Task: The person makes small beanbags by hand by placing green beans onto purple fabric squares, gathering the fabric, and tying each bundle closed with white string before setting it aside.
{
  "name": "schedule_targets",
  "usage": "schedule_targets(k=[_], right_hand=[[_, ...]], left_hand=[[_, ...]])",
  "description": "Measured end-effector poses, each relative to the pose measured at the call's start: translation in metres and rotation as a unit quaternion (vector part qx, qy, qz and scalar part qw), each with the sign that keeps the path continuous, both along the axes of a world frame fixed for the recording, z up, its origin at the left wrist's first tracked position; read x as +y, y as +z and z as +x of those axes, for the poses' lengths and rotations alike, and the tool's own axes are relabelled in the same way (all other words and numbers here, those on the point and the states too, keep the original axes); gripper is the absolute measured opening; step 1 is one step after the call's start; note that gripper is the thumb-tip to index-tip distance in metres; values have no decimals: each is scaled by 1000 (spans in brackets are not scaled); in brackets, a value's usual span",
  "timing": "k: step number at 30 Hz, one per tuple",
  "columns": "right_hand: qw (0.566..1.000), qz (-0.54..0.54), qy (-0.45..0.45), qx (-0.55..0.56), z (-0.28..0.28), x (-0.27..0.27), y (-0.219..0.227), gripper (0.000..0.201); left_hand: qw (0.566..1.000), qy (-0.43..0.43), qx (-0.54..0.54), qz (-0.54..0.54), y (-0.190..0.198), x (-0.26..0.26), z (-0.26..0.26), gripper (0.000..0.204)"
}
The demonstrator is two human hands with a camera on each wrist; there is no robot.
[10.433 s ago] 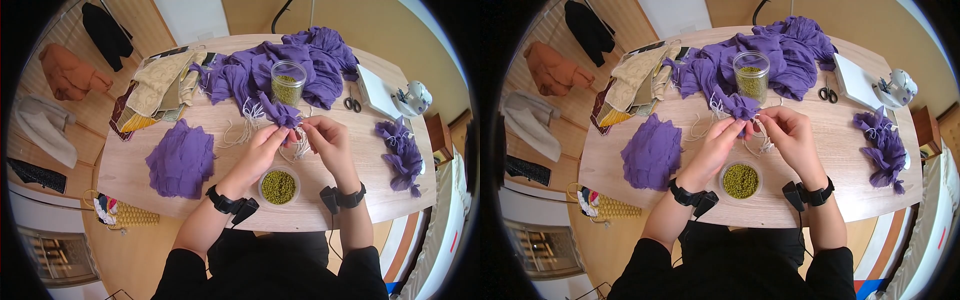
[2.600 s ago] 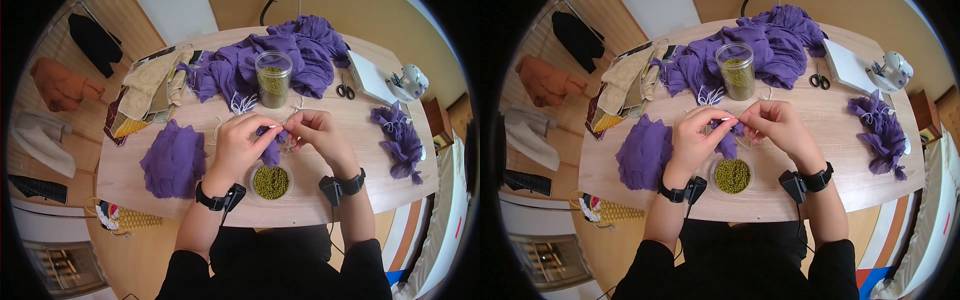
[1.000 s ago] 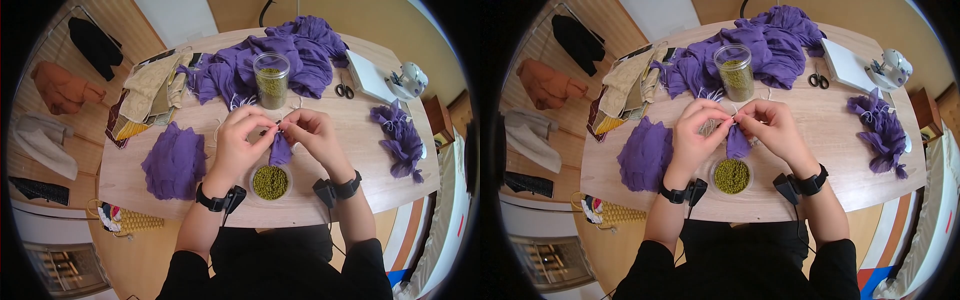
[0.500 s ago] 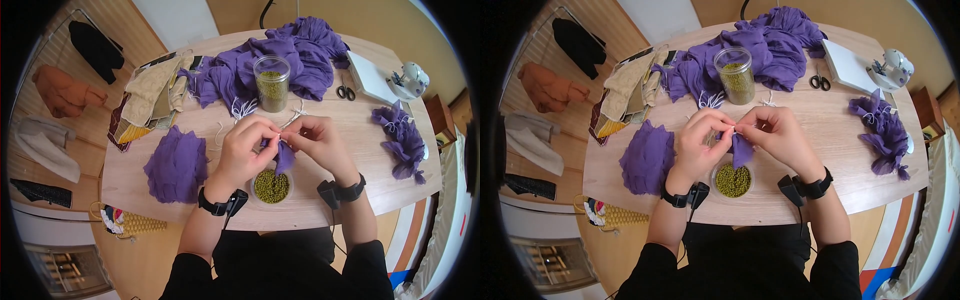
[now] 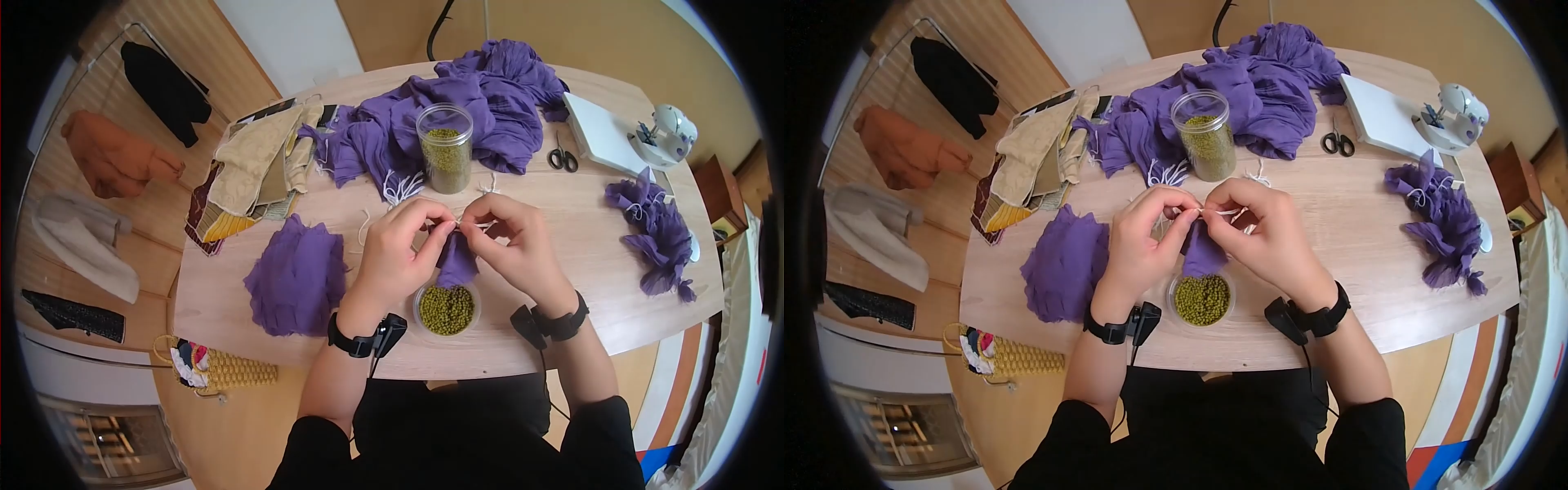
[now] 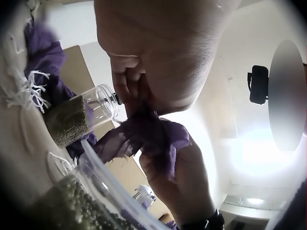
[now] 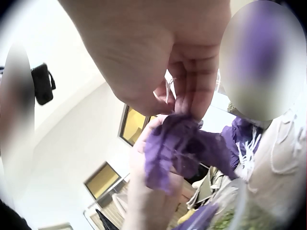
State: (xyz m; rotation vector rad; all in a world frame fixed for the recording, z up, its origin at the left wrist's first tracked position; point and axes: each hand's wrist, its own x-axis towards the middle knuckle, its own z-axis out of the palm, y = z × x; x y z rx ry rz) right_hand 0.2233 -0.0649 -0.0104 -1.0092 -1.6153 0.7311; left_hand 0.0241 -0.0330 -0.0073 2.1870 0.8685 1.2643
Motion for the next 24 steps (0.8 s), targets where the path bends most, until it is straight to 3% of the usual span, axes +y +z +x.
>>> schedule_targets(k=[2,5,8,12,18,24], right_hand=[[977,-149,82,130,5,1,-7,6],[943,-193,159,220,13,7,-17,6],[928,-223,177,240,15,9,-17,7],[923,-240,172,248,15,7,-18,7],[948,-172,111,242,3,9,-35,5],[943,-193,109,247,6,6,-27,6]], left_hand=[[1000,1,5,15,-2,0,3,12],[999,9,8,45,-8,2,5,12],[998,18,6,61,-10,1,4,12],[999,12,-4,29,-16,1,5,8],[999,-26,-17,-41,-21,0,5,8],[1000,20,-14,-11,-16,0,4,7]])
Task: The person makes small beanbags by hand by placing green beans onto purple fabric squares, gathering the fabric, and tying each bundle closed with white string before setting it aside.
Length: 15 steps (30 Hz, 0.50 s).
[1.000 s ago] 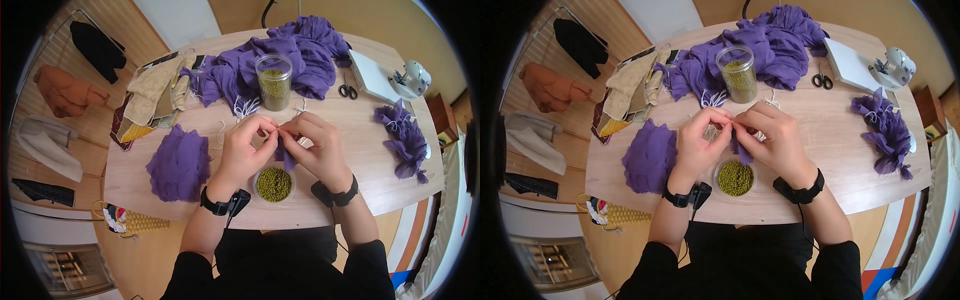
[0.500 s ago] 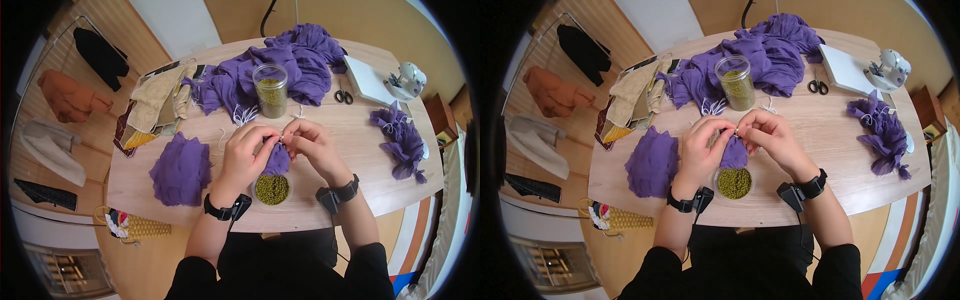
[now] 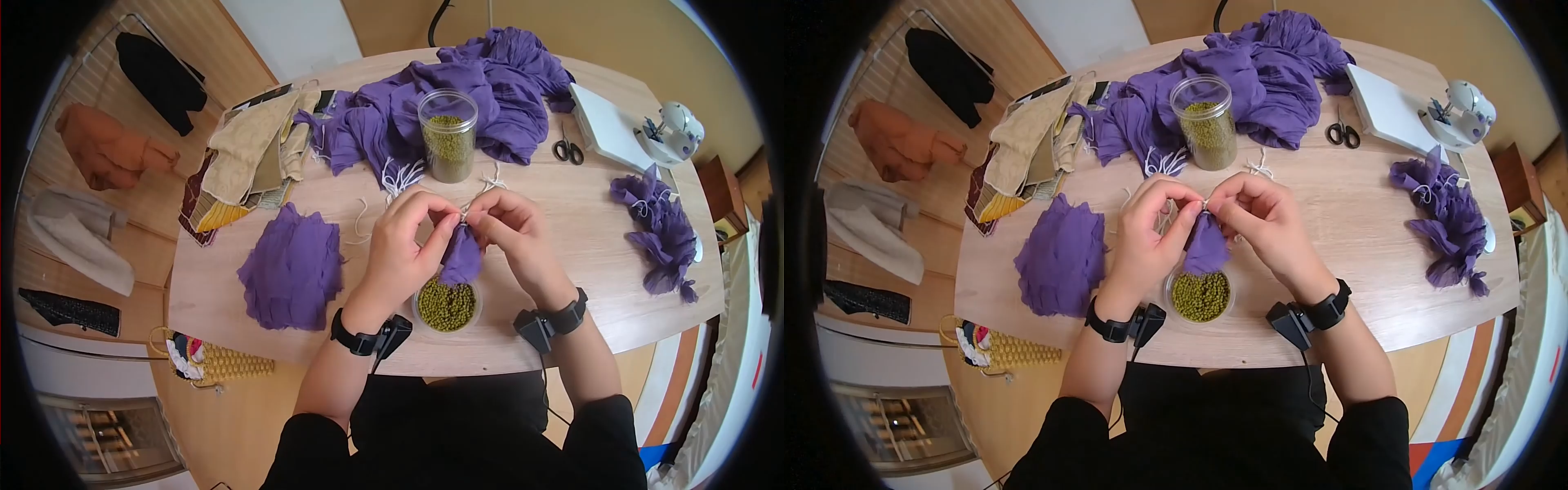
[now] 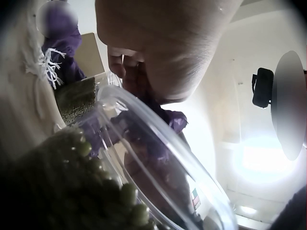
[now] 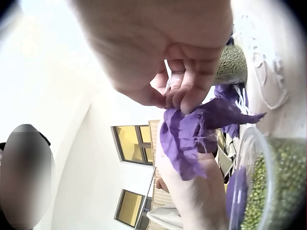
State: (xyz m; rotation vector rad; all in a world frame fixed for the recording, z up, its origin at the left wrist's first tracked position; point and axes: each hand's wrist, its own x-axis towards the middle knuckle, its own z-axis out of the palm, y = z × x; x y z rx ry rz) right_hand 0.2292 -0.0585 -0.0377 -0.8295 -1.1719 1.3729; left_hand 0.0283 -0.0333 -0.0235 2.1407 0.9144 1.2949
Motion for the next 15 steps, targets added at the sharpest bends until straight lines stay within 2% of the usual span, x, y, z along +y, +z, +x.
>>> schedule_targets(k=[3,5,13,15], right_hand=[[999,-29,33,7,0,-1,-1,9],[992,-90,66,67,2,0,-3,12],[994,-82,28,71,-1,-1,-2,12],[995,-75,23,62,-1,0,0,11]], left_hand=[[1000,-3,-22,-3,-1,-1,1,6],[999,-2,-34,-5,-2,0,0,8],[999,-13,-41,-3,-2,0,-1,12],[998,4,-43,55,-3,3,0,12]])
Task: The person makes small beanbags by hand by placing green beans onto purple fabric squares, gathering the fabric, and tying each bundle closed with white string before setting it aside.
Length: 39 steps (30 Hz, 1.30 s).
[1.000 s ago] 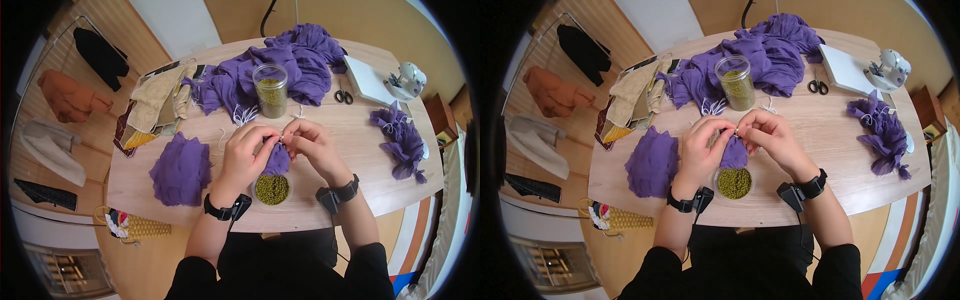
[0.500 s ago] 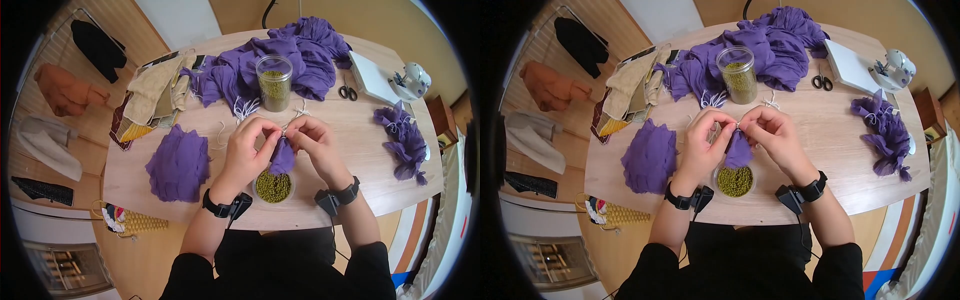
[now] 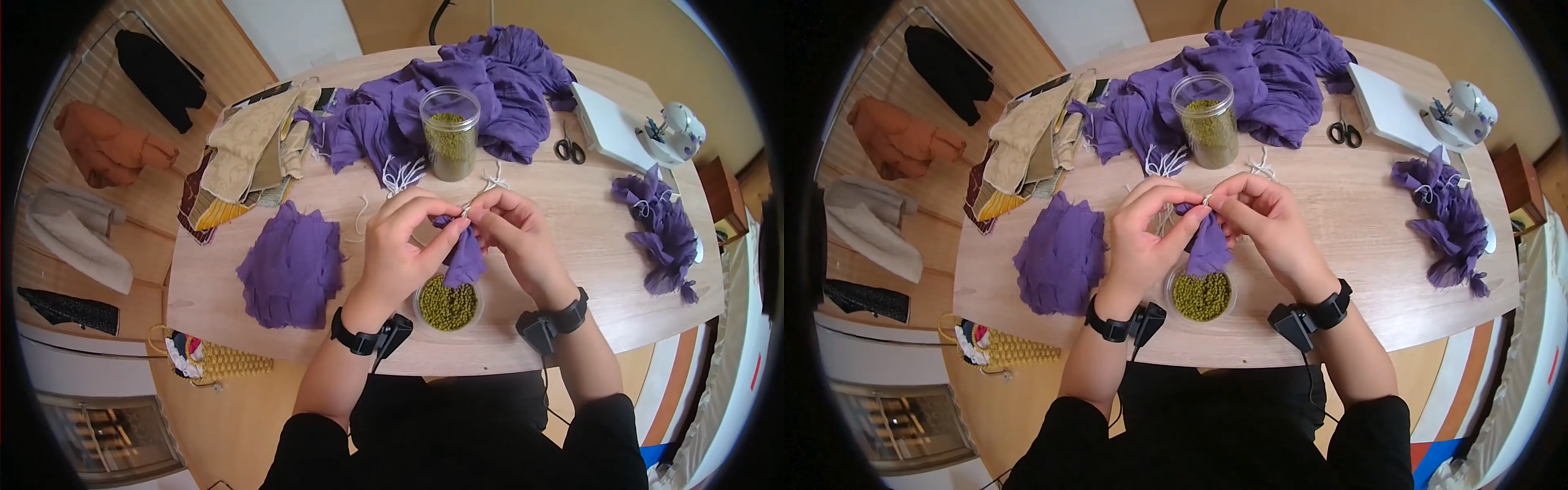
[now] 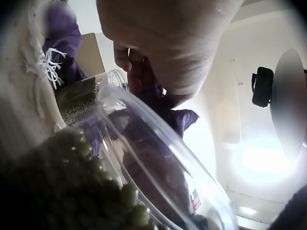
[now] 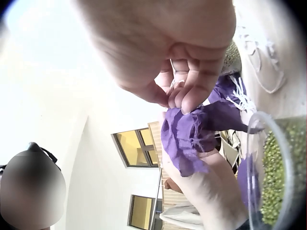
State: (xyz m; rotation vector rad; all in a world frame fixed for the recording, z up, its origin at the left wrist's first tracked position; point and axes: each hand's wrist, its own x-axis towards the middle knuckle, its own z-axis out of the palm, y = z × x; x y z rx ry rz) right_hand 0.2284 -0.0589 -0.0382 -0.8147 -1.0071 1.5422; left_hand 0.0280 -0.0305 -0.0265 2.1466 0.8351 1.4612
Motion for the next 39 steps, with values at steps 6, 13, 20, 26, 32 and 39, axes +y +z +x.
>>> schedule_targets(k=[6,13,20,26,32,39], right_hand=[[997,47,-12,-54,0,1,-4,11],[990,86,-42,-106,2,3,-7,11],[989,95,-69,-89,1,3,-5,9],[989,75,-76,-106,-1,1,-4,8],[967,133,-99,-195,-4,1,2,24],[880,308,-94,-349,-4,-7,10,46]], left_hand=[[1000,19,14,-9,-4,2,-2,14],[998,43,-3,-35,-4,1,-1,11],[996,83,3,-13,-3,7,-5,9],[994,104,23,-12,0,4,-6,8],[960,-21,-118,-252,-11,3,-11,5],[937,-73,-123,-319,-3,0,-10,7]])
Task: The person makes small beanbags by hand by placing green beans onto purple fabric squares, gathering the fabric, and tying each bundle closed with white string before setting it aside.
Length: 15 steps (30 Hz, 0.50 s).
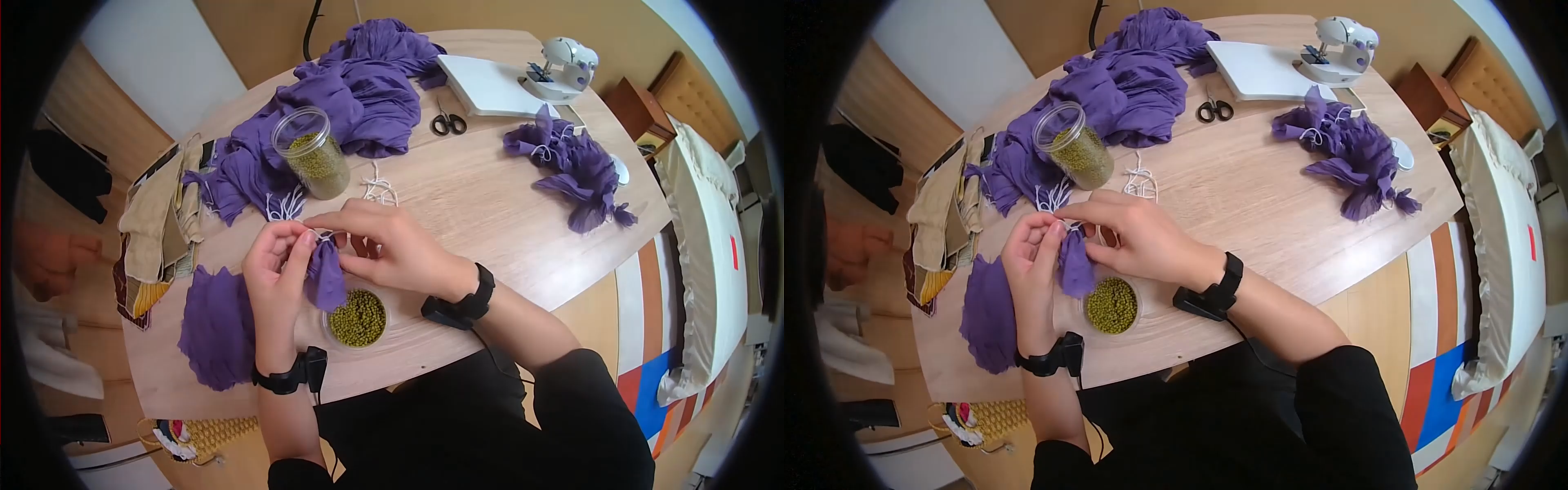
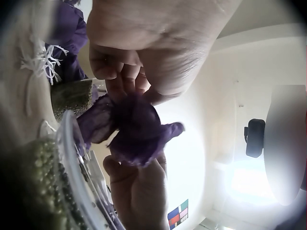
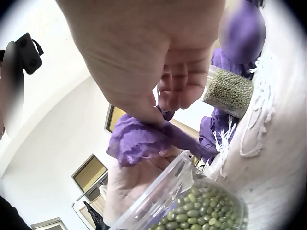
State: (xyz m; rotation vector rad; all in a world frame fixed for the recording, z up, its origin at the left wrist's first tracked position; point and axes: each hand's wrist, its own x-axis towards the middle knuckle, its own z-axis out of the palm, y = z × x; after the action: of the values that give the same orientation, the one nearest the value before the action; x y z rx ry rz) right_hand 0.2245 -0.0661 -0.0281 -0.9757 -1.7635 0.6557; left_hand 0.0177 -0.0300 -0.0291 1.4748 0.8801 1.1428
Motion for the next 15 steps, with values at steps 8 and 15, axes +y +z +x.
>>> schedule_targets(k=[8,15], right_hand=[[996,-57,1,75,1,1,-4,11],[961,-65,-100,249,49,9,0,6]], left_hand=[[997,-28,-45,-51,-11,1,3,11],[998,-13,-57,-12,-14,12,2,16]])
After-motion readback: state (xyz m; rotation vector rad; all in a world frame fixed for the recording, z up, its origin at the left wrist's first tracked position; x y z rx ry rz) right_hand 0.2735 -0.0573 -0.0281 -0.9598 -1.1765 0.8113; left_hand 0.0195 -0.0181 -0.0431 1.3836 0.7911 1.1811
